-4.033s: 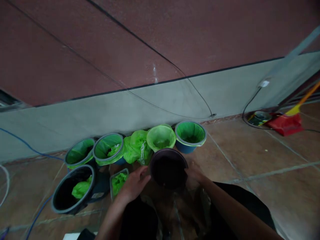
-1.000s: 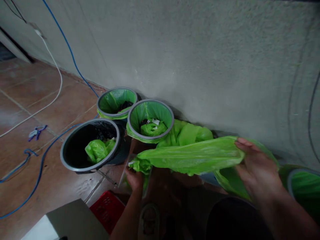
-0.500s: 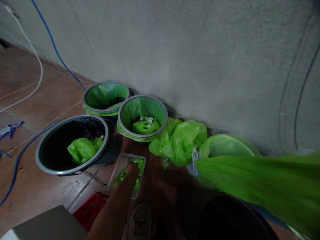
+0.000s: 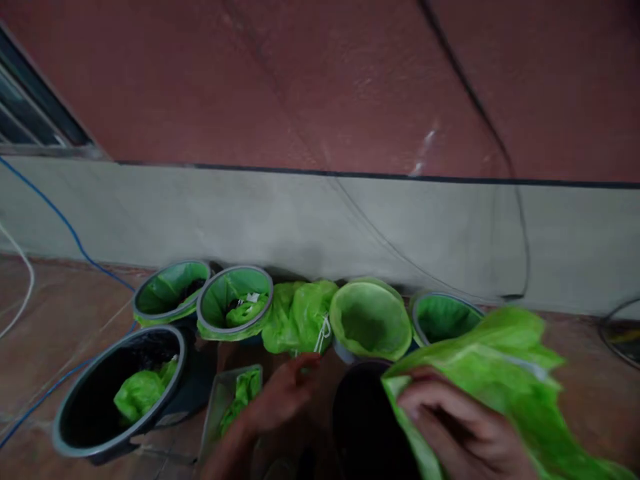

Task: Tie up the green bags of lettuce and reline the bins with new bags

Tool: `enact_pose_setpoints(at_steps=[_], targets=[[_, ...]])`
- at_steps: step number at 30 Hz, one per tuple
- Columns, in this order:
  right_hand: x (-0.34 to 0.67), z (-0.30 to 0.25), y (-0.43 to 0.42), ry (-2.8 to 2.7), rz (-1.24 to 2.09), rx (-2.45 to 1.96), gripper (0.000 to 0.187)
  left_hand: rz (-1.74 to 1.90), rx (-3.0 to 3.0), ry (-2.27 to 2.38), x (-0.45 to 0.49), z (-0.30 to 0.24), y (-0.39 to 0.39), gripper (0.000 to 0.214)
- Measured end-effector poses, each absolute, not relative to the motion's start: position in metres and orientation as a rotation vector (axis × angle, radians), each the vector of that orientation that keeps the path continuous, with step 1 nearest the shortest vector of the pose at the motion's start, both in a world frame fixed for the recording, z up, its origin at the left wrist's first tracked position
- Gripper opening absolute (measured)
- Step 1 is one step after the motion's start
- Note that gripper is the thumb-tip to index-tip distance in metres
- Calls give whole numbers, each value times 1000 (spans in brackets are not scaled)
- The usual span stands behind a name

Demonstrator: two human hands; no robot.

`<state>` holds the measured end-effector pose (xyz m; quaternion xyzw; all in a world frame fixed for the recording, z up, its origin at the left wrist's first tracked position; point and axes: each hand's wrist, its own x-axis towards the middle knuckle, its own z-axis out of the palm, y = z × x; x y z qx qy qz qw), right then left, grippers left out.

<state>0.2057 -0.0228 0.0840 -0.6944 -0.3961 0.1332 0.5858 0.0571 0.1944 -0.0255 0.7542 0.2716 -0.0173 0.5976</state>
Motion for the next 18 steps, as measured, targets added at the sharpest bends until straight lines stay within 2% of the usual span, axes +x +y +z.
enact_pose_setpoints(at_steps=[2,4,7,9,11,18], targets=[[203,86,-24,-980,304,-1634,15,-87,1646,410,70,29,142,73],[204,86,-30,-992,299,-1637,19,-77,1692,303,84,68,96,84],[212,86,-49,-988,307,-1626,24,127,1715,393,112,90,49,71],[222,85,-65,-963,369,-1601,31,221,1673,481,130,87,36,52],[234,85,-81,-965,401,-1602,40,281,1627,568,143,78,33,41],[275,76,-121,-1002,-120,-2252,62,390,1699,650,151,56,37,39]])
